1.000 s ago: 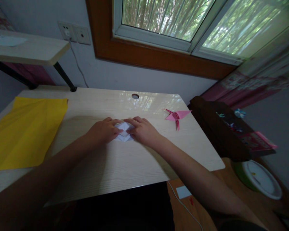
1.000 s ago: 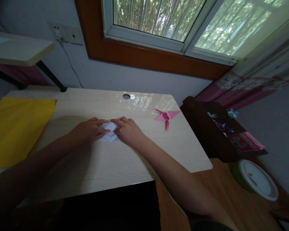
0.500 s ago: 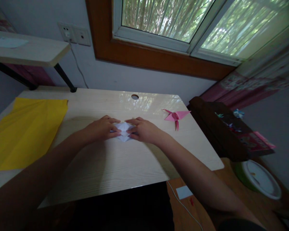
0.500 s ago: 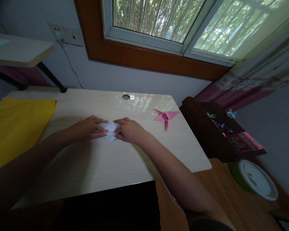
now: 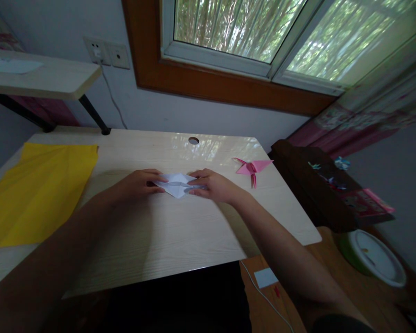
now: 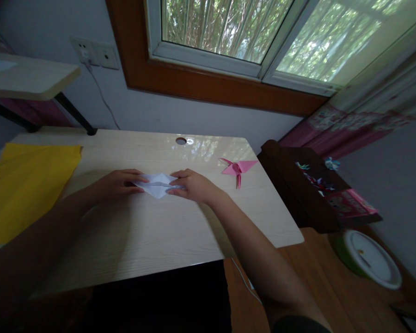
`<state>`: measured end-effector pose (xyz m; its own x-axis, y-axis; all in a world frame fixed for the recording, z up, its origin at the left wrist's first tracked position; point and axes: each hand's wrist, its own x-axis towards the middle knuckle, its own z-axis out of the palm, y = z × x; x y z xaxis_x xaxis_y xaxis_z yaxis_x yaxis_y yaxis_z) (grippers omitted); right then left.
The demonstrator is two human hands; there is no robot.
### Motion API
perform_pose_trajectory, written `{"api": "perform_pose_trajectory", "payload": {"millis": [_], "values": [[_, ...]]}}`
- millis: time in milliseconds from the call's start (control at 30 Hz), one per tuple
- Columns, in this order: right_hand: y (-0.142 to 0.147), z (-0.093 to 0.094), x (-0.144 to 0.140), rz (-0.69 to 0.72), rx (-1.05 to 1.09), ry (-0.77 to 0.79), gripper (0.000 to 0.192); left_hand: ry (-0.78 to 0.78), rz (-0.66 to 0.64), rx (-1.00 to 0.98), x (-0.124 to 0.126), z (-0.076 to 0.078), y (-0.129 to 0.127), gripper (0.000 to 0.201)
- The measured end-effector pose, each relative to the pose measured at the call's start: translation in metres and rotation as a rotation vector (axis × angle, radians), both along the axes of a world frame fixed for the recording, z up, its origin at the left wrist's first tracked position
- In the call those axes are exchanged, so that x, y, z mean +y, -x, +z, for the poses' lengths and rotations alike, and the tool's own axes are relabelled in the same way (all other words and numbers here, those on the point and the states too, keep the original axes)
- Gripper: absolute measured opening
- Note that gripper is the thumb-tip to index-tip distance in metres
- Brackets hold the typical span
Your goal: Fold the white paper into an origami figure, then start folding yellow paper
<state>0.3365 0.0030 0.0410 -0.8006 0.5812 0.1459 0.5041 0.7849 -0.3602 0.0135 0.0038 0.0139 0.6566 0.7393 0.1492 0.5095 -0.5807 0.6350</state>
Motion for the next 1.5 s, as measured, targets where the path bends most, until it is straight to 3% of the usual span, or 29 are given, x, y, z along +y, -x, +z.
{"api": "perform_pose_trajectory", "payload": {"millis": [233, 433, 633, 867, 1333, 1500], "values": [[-0.005, -0.004, -0.004, -0.039, 0.028, -0.009, 0.031, -0.002, 0.054, -0.086, 0.002, -0.007, 0.004, 0.04], [-0.01, -0.013, -0.004, -0.083, 0.14, -0.021, 0.03, 0.01, 0.213, -0.15, -0.003, -0.004, -0.002, 0.041], [-0.015, -0.021, -0.006, -0.103, 0.26, -0.027, 0.024, -0.005, 0.281, -0.17, -0.002, -0.009, -0.001, 0.041], [-0.019, -0.027, -0.004, -0.14, 0.268, -0.083, 0.021, -0.011, 0.238, -0.172, 0.003, -0.017, 0.01, 0.041], [-0.023, -0.03, -0.004, -0.186, 0.26, -0.172, 0.02, -0.204, 0.175, -0.14, 0.004, -0.018, 0.018, 0.028], [-0.018, -0.027, -0.008, -0.169, 0.225, -0.213, 0.021, -0.397, 0.107, -0.005, -0.003, -0.009, 0.009, 0.025]]}}
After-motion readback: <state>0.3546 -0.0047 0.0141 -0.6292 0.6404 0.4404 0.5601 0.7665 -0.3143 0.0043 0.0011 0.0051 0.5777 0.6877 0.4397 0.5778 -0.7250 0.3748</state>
